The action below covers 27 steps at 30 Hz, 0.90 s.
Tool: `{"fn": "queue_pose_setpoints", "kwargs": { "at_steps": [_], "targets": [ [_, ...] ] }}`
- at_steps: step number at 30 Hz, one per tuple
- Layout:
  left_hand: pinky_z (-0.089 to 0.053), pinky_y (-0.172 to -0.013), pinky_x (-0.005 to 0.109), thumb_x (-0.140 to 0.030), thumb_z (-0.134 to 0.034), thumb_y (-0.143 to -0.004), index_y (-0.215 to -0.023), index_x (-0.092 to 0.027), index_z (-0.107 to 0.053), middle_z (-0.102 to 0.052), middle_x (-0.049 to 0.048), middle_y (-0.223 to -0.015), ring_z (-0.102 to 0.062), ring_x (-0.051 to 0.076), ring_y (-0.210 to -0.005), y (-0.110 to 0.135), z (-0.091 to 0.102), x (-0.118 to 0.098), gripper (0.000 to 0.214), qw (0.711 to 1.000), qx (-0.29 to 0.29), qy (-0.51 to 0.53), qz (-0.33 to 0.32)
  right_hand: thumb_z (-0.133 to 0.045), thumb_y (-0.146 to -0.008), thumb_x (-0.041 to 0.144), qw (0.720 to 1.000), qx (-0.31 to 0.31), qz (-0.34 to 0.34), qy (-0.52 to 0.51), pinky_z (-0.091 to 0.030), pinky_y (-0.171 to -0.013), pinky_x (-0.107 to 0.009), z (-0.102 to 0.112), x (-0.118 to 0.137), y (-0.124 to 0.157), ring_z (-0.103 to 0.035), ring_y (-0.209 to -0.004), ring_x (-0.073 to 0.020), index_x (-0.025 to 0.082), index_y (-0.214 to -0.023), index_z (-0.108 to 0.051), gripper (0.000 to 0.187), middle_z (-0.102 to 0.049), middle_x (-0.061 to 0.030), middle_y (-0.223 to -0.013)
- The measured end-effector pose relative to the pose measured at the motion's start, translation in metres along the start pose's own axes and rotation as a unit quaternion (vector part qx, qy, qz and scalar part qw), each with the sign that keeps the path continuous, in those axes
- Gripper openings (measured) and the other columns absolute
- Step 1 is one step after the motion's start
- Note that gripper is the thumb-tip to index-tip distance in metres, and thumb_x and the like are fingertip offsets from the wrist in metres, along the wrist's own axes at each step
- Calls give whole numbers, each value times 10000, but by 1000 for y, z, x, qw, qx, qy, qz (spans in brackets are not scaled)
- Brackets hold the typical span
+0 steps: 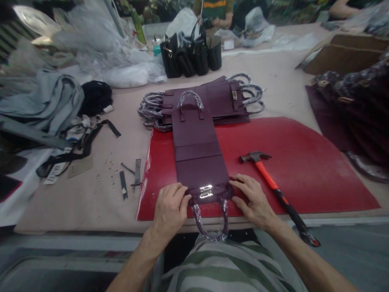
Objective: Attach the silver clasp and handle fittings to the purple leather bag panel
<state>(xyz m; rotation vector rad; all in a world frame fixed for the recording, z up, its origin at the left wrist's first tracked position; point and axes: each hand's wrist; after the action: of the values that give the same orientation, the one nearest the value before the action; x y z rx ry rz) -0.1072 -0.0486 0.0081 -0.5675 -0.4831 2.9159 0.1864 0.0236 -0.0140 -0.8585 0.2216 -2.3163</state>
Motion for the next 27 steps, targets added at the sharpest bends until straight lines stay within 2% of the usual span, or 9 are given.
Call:
{"fn": "queue_pose_setpoints", "kwargs": {
  "at_steps": [5,7,11,14,18,21,23,25,27],
  "targets": [
    [-471,-826,403,-167,-611,-931,-1042,-165,-639,-651,112,-1068,-576,281,-987,-6,-10,-9,115,1000,21,-9,-16,-541,-951,261,1000,10,7,1,-399,-1069,-537,1,2,-1,-489,-1284,-310,206,-1243,-602,303,-577,-136,-1344],
    [-473,-785,393,-143,-577,-945,-982,-158,-636,-646,116,-1020,-563,273,-933,-6,-10,-10,72,998,19,-34,-40,-546,-947,262,1000,13,7,-4,-387,-1075,-536,0,3,-1,-485,-1284,-309,215,-1215,-608,279,-574,-129,-1340],
    [-468,-727,392,-105,-516,-958,-907,-144,-622,-632,134,-976,-534,270,-856,-7,-8,-10,124,990,36,-94,-99,-550,-938,252,1000,25,2,-12,-372,-1075,-529,1,4,-3,-477,-1281,-310,220,-1193,-612,265,-559,-122,-1339],
    [-481,-737,383,-93,-500,-960,-918,-142,-613,-630,130,-976,-536,260,-863,-9,-9,-2,130,991,33,-68,-111,-549,-924,237,999,33,-8,-13,-370,-1066,-532,1,7,-5,-473,-1272,-315,218,-1182,-611,266,-553,-123,-1336],
    [-497,-783,377,-32,-444,-943,-969,-134,-613,-642,117,-980,-559,244,-899,-9,-9,4,199,992,-2,-27,-126,-529,-926,226,999,31,-20,-5,-378,-1053,-547,0,13,-8,-477,-1251,-320,206,-1159,-602,245,-551,-133,-1314],
    [-483,-744,379,-35,-429,-942,-1070,-115,-624,-653,127,-999,-573,249,-884,2,-8,-10,247,990,-23,-78,-112,-505,-940,230,1000,19,-4,7,-386,-1033,-572,-2,13,-7,-481,-1243,-335,198,-1168,-593,247,-548,-142,-1310],
    [-454,-667,358,-53,-429,-949,-1120,-107,-622,-644,108,-904,-565,233,-789,14,-8,-24,263,990,-31,-103,-90,-495,-958,246,1000,14,13,16,-393,-1015,-587,-3,10,-6,-487,-1240,-346,207,-1186,-591,250,-549,-140,-1316],
    [-420,-604,344,-77,-424,-958,-1118,-102,-623,-600,68,-769,-536,212,-687,25,-8,-38,256,992,-27,-90,-84,-494,-974,272,999,10,25,22,-401,-999,-599,-5,5,-6,-493,-1235,-357,219,-1198,-589,248,-550,-139,-1319],
    [-414,-586,341,-92,-405,-964,-1092,-102,-624,-577,52,-720,-527,203,-654,33,-8,-47,253,995,-20,-58,-83,-492,-984,296,999,10,34,25,-410,-983,-609,-7,1,-7,-498,-1223,-368,229,-1197,-589,243,-552,-140,-1308]
  ]
}}
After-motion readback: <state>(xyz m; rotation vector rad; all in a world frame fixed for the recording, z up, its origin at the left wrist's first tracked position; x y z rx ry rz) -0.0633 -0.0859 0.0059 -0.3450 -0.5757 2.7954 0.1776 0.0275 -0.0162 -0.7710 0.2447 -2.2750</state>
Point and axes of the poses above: each hand's wrist, its own y-axis away from the middle knuckle, its own z-axis out of the back of the hand, x = y × z
